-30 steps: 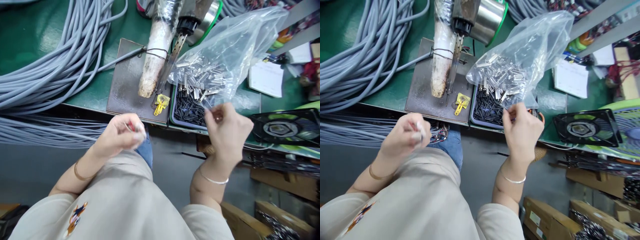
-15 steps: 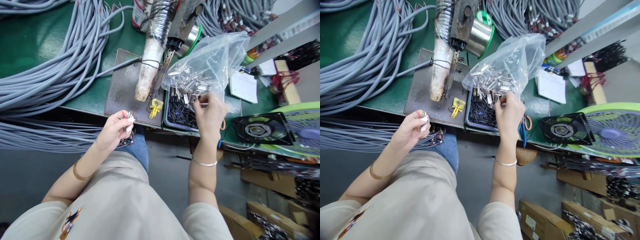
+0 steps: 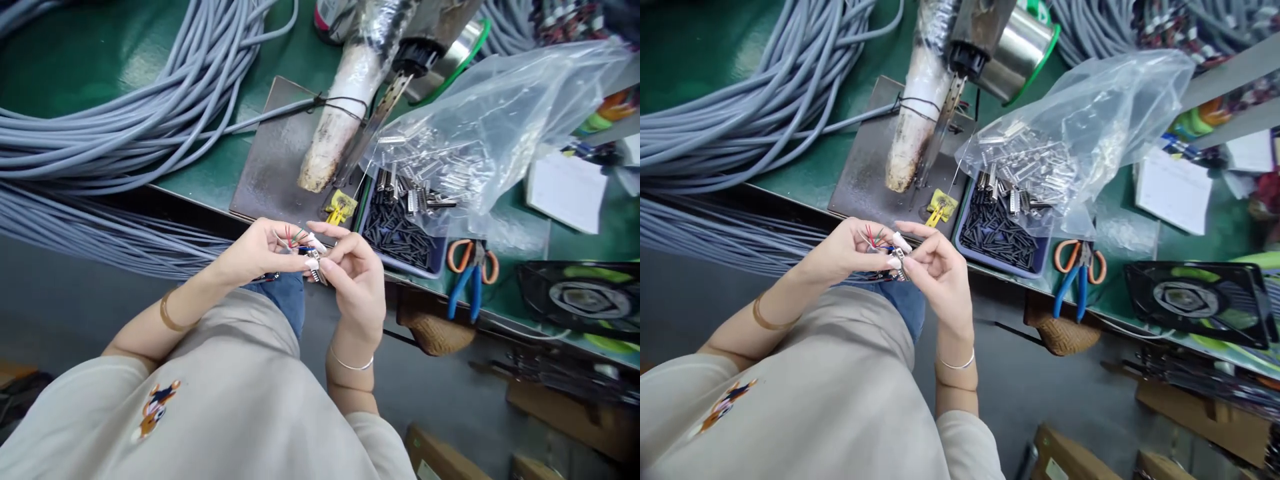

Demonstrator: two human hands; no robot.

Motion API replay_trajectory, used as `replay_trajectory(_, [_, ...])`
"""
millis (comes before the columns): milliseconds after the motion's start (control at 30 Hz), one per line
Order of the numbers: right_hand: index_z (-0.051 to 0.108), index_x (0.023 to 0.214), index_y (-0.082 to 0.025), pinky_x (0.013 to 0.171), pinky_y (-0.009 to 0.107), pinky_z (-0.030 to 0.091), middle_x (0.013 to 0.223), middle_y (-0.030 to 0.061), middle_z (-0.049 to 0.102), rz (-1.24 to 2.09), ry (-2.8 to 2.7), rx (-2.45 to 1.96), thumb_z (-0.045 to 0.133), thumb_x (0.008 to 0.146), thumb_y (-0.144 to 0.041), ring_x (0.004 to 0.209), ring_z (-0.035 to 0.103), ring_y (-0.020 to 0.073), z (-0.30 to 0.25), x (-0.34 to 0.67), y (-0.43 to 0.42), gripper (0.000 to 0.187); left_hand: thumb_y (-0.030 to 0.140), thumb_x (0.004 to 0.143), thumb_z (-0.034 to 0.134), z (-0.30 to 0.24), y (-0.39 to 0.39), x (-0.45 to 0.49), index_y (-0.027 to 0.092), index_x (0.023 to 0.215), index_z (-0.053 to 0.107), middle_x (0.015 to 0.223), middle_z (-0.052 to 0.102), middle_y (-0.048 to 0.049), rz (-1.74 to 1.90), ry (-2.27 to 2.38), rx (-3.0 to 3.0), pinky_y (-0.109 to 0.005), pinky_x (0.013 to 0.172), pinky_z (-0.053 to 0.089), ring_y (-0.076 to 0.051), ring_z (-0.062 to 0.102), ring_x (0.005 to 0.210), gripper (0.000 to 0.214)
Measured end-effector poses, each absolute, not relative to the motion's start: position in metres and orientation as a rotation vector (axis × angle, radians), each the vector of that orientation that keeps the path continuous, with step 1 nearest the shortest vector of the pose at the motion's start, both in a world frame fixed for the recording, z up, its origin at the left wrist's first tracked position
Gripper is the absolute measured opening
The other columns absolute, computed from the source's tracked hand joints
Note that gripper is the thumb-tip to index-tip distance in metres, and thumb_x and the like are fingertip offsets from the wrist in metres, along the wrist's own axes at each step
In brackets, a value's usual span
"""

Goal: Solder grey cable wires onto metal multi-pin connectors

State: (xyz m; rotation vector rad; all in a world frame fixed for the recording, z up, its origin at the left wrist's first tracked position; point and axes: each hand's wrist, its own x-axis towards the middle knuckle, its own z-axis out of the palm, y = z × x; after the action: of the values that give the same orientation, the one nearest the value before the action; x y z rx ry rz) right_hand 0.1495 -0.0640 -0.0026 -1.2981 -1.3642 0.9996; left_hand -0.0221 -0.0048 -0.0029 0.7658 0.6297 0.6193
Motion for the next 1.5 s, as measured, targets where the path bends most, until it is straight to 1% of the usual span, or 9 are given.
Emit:
replay_trajectory(133, [0.062, 0.090, -0.023, 0.047, 0.025, 0.051, 0.097, 0.0028, 0.077, 0.346, -1.207, -1.403, 0.067, 0.096, -0.034, 0.053, 0.064, 0.0100, -0.008, 0.140, -0.066, 0.014, 0.016, 0.054, 0.098, -0.003, -0.005, -0.021, 0.011, 0.081, 0.078, 0.052, 0.055, 0.0068, 0.736, 0.747, 0.688, -0.014, 0.039, 0.022, 0.001, 0.034, 0.042, 0.034])
replay_trajectory(233, [0.066, 0.107, -0.027, 0.040, 0.024, 0.044, 0.081, -0.0042, 0.070, 0.042, -1.116, -1.259, 0.067, 0.097, -0.033, 0.044, 0.059, 0.0087, -0.010, 0.138, -0.070, 0.011, 0.022, 0.057, 0.098, -0.004, -0.003, -0.021, 0.011, 0.082, 0.078, 0.054, 0.055, 0.0059, 0.753, 0.774, 0.665, -0.017, 0.038, 0.013, 0.002, 0.025, 0.042, 0.034])
replay_trajectory(333, [0.064, 0.120, -0.031, 0.048, 0.028, 0.055, 0.084, -0.0037, 0.075, 0.058, -1.188, -1.248, 0.065, 0.098, -0.024, 0.052, 0.068, 0.0126, -0.013, 0.142, -0.072, 0.023, 0.028, 0.058, 0.098, -0.006, -0.001, -0.021, 0.011, 0.082, 0.077, 0.055, 0.055, 0.0052, 0.751, 0.787, 0.644, -0.019, 0.038, 0.010, 0.001, 0.022, 0.042, 0.036])
replay_trajectory(467, [0.068, 0.106, -0.027, 0.084, 0.043, 0.069, 0.088, -0.0020, 0.079, 0.041, -1.387, -1.190, 0.070, 0.093, -0.016, 0.072, 0.078, 0.0178, -0.023, 0.147, -0.073, 0.017, 0.030, 0.056, 0.099, -0.005, 0.002, -0.023, 0.012, 0.078, 0.074, 0.057, 0.055, 0.0054, 0.741, 0.774, 0.608, -0.019, 0.039, 0.008, 0.002, 0.020, 0.042, 0.038])
replay_trajectory(600, [0.069, 0.101, -0.023, 0.075, 0.032, 0.067, 0.110, 0.0048, 0.080, 0.093, -1.548, -1.108, 0.076, 0.087, -0.013, 0.089, 0.079, 0.0173, -0.031, 0.143, -0.071, 0.019, 0.031, 0.057, 0.098, -0.003, 0.003, -0.023, 0.012, 0.080, 0.073, 0.058, 0.057, 0.0043, 0.736, 0.734, 0.585, -0.020, 0.040, 0.008, 0.002, 0.021, 0.042, 0.038])
replay_trajectory(700, [0.069, 0.100, -0.022, 0.078, 0.028, 0.066, 0.107, 0.0037, 0.080, 0.037, -1.577, -1.143, 0.078, 0.085, -0.009, 0.092, 0.078, 0.0158, -0.033, 0.136, -0.069, 0.021, 0.032, 0.061, 0.096, -0.004, 0.002, -0.022, 0.011, 0.084, 0.074, 0.055, 0.053, 0.0056, 0.738, 0.738, 0.613, -0.020, 0.040, 0.009, 0.001, 0.021, 0.042, 0.037])
replay_trajectory(967, [0.068, 0.096, -0.022, 0.070, 0.029, 0.062, 0.098, 0.0005, 0.080, -0.149, -1.412, -1.213, 0.076, 0.087, -0.011, 0.082, 0.077, 0.0151, -0.032, 0.146, -0.064, 0.017, 0.022, 0.065, 0.090, -0.003, -0.002, -0.018, 0.015, 0.091, 0.068, 0.059, 0.052, 0.0067, 0.830, 0.748, 0.667, -0.018, 0.040, 0.014, -0.001, 0.028, 0.044, 0.034])
replay_trajectory(1167, [0.070, 0.097, -0.022, 0.067, 0.029, 0.062, 0.096, 0.0007, 0.080, -0.211, -1.409, -1.203, 0.076, 0.087, -0.011, 0.080, 0.077, 0.0160, -0.028, 0.158, -0.059, 0.016, 0.020, 0.066, 0.083, -0.001, -0.002, -0.013, 0.017, 0.074, 0.058, 0.054, 0.046, 0.0084, 0.906, 0.756, 0.655, -0.015, 0.038, 0.018, -0.001, 0.030, 0.043, 0.026])
replay_trajectory(1500, [0.062, 0.090, -0.022, 0.079, 0.033, 0.068, 0.111, 0.0041, 0.078, 0.188, -1.408, -1.277, 0.071, 0.090, -0.012, 0.096, 0.078, 0.0175, -0.034, 0.149, -0.063, 0.013, 0.018, 0.068, 0.086, -0.006, 0.000, -0.009, 0.015, 0.071, 0.061, 0.057, 0.052, 0.0075, 0.986, 0.756, 0.803, -0.015, 0.038, 0.022, 0.001, 0.031, 0.043, 0.025])
